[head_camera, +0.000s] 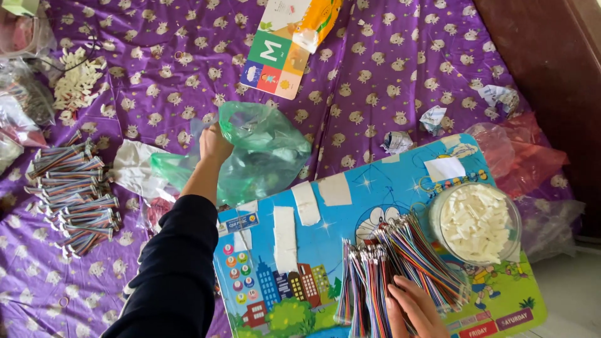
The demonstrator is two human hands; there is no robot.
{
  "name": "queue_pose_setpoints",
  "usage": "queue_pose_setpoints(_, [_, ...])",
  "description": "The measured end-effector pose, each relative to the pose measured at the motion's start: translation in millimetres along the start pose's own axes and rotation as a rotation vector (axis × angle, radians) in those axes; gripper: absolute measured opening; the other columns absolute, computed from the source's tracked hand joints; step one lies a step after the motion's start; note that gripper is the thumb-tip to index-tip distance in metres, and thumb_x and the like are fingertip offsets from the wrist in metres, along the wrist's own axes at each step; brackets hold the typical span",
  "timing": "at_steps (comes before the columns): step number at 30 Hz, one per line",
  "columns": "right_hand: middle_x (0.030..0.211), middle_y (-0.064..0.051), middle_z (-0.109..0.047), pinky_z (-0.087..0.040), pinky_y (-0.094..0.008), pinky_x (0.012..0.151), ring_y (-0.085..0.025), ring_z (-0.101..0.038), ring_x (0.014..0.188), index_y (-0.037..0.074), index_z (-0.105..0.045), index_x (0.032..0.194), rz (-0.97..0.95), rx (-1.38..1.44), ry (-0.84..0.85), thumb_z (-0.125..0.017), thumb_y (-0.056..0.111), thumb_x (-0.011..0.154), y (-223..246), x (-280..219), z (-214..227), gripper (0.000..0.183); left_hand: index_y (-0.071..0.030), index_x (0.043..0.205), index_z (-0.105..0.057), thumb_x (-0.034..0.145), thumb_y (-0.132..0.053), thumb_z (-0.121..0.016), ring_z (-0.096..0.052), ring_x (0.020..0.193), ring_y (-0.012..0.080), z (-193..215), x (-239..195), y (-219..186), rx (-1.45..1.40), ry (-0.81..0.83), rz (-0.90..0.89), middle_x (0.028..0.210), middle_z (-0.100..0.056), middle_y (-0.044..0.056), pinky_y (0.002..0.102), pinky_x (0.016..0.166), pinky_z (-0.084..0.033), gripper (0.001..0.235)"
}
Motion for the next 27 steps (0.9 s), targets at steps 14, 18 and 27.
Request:
queue_pose_setpoints(14, [0.106, -0.017, -0.071, -0.063, -0.029, 0.080, -0.024, -0.072, 0.094, 0.000, -0.067, 0.108, 0.291, 0.117, -0.109, -0.061, 0.009, 0.091, -26.2, -11.8, 43.4, 0.021, -0.011, 0.111, -0.065, 0.098, -0.016, -0.044, -0.054, 0.057, 0.0117, 21.8, -161.7, -83.2, -0.727, -0.272, 0.115, 0.086, -0.066, 0.004, 0.028, 0.044, -0.044, 0.025])
queue_pose_setpoints(18, [0.104, -0.016, -0.070, -0.061, -0.033, 0.078, -0.025, -0.070, 0.092, -0.002, -0.067, 0.112, 0.240, 0.186, -0.108, -0.058, 0.014, 0.095, -21.3, 10.0, 62.9, 0.025, -0.008, 0.114, -0.053, 0.092, -0.004, -0.046, -0.068, 0.071, 0.0266, -30.0, -236.5, -188.6, -0.687, -0.017, -0.324, 0.100, -0.070, 0.014, 0.038, 0.055, -0.054, 0.024])
queue_pose_setpoints(27, [0.104, -0.014, -0.071, -0.057, -0.035, 0.077, -0.025, -0.070, 0.092, 0.003, -0.071, 0.106, 0.318, 0.264, -0.127, -0.060, 0.014, 0.096, -63.5, 59.4, 109.2, 0.019, -0.016, 0.104, -0.061, 0.089, -0.012, -0.040, -0.059, 0.092, 0.0351, -112.1, -273.9, -358.3, -0.337, 0.397, -0.485, 0.119, -0.051, 0.010, 0.050, 0.074, -0.046, 0.027])
Point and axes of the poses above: each hand's wrist, its own x-axis towards the middle knuckle, its own z-axis out of the back of the hand, y = z × x, the point moved 2 cm from there along x, towards the middle knuckle
